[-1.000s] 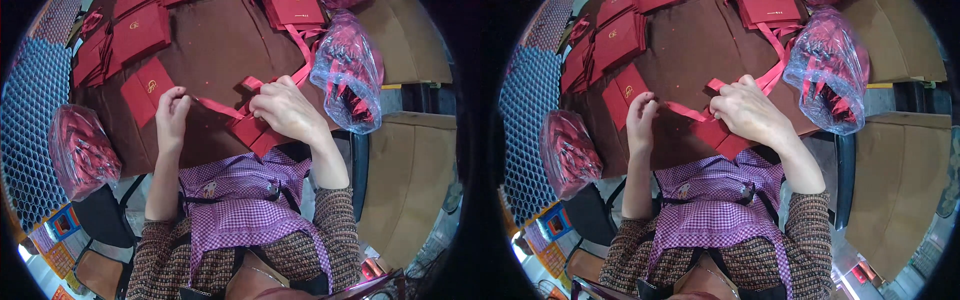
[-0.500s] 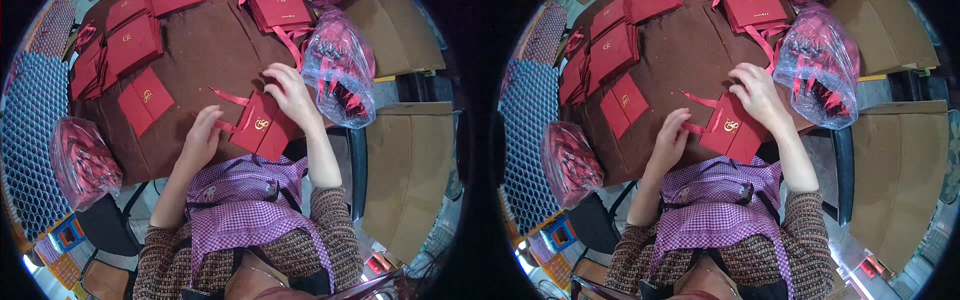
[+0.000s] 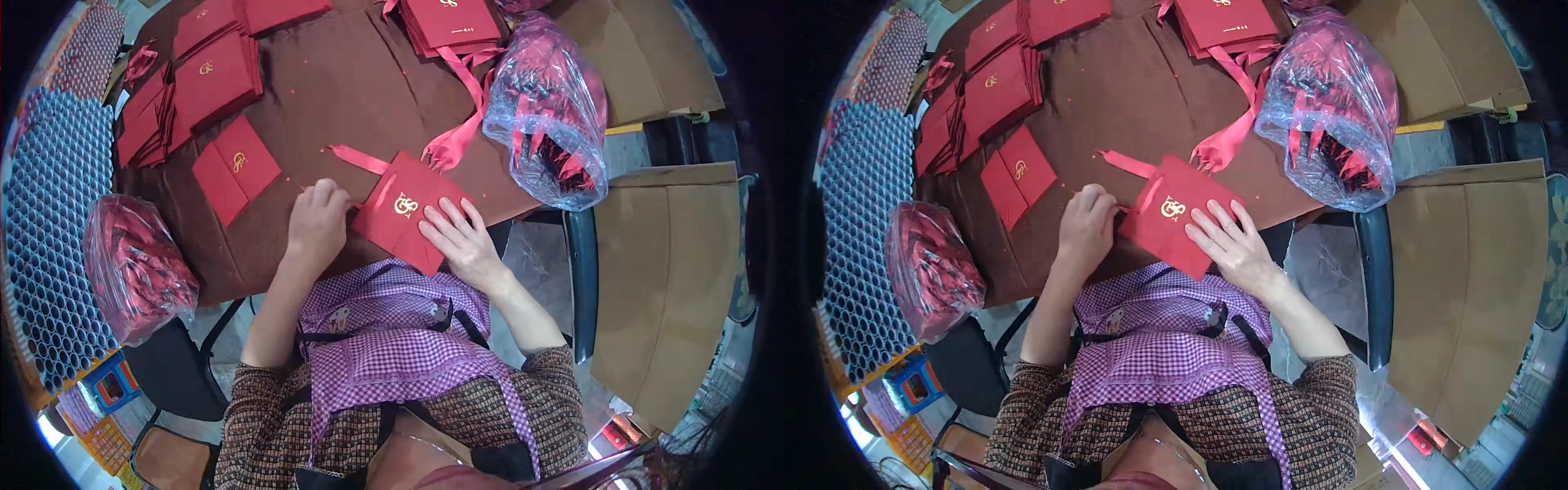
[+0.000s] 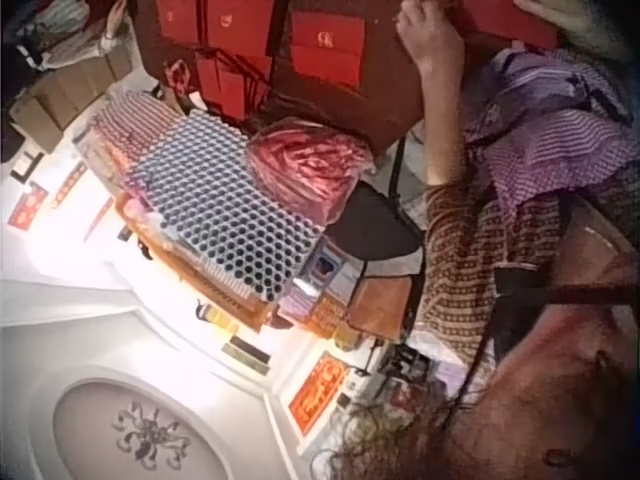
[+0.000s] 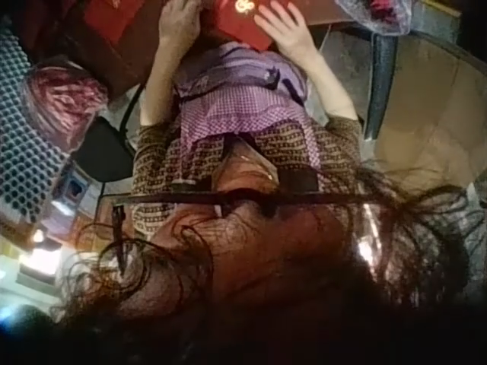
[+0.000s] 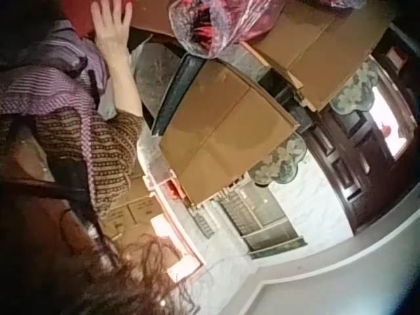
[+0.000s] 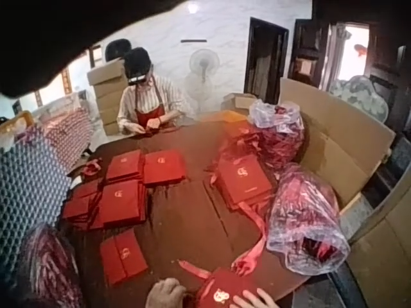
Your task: The person assembles red gift boxes and ties decorative pink ribbons onto them by hand.
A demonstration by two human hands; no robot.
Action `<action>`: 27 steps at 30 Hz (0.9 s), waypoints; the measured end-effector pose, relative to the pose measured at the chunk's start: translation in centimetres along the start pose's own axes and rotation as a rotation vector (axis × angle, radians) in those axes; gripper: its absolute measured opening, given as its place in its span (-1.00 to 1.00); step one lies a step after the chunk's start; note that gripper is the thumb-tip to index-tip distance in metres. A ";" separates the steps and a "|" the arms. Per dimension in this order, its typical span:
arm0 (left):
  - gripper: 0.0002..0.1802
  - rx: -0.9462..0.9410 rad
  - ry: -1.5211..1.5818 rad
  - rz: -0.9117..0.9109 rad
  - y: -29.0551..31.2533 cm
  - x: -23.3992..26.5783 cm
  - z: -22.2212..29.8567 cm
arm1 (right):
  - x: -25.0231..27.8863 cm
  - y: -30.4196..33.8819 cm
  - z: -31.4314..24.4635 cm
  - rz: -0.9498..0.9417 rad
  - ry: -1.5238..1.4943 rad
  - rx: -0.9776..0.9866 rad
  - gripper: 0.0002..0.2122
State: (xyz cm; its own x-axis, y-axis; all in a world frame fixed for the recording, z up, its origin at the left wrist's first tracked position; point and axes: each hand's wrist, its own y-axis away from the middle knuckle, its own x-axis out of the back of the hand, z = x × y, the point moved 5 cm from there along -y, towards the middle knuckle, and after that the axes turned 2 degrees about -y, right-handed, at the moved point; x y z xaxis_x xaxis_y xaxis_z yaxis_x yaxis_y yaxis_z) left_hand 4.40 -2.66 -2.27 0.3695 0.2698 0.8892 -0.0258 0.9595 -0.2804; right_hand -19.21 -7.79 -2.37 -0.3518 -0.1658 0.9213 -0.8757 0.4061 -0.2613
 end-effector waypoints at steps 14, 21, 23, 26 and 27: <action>-0.61 0.254 0.203 0.208 -1.0 5.5 -1.7 | -4.6 -5.8 -0.2 0.305 -2.053 -0.824 -0.72; -0.73 0.254 0.233 0.226 -1.0 4.0 -3.1 | -4.0 -5.9 -0.4 0.266 -1.930 -1.032 -0.72; -0.76 0.481 0.475 0.141 -0.4 3.1 -4.6 | -2.2 -6.0 0.8 -0.501 -1.203 -0.776 -0.72; -0.80 0.597 0.734 0.022 -0.1 2.8 -5.7 | 2.3 -7.7 3.4 -0.142 -0.644 -0.552 -0.87; -0.80 0.672 0.934 -0.064 0.0 2.2 -5.9 | 3.9 -8.8 3.8 0.074 -0.309 -0.309 -0.87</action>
State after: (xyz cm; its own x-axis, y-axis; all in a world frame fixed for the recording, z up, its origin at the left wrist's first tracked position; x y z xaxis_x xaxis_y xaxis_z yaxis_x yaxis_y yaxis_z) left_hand 10.68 -2.53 -2.50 0.9245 0.3236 0.2017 -0.3685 0.8942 0.2543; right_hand -14.15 -15.41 2.45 -0.5338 -0.3681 0.7613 -0.7207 0.6689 -0.1819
